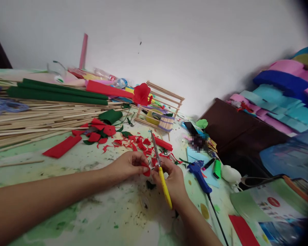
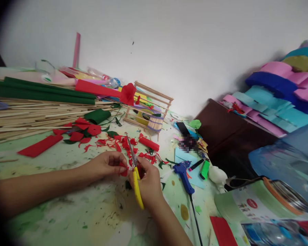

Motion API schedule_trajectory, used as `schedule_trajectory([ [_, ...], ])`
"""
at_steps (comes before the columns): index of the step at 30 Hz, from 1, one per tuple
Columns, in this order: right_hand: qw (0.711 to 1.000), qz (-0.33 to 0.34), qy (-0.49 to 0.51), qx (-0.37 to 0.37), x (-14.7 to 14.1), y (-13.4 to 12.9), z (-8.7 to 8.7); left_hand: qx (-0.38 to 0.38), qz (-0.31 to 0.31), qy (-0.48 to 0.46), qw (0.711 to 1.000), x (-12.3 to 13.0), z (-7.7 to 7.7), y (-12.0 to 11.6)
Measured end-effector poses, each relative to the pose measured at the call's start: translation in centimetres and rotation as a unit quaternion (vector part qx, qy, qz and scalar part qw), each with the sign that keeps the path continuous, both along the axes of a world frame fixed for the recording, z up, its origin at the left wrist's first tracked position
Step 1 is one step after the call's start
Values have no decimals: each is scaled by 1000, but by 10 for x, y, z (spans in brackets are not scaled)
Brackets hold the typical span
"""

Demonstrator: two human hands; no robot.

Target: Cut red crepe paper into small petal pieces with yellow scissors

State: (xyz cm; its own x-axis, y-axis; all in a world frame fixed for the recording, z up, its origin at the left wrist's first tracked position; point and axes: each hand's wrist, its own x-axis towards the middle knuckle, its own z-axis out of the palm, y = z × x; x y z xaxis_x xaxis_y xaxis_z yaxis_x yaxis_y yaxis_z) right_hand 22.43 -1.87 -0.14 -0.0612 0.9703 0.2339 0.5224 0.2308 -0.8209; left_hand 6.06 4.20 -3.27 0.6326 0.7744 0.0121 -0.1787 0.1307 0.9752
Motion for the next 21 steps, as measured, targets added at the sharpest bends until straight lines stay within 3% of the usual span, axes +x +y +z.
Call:
schedule_trajectory([
  [8, 998, 23, 60, -20, 0, 0, -2, 5, 5, 7, 1000, 2, 0, -3],
  [15, 997, -39, 70, 7, 3, 1, -6, 10, -43, 17, 999, 4, 2, -5],
  [18, 997, -62, 13, 41, 4, 0, -3, 2, -37, 22, 999, 4, 2, -3],
  [21, 985, -89, -134, 57, 7, -1, 3, -41, 28, 11, 999, 2, 1, 0],
])
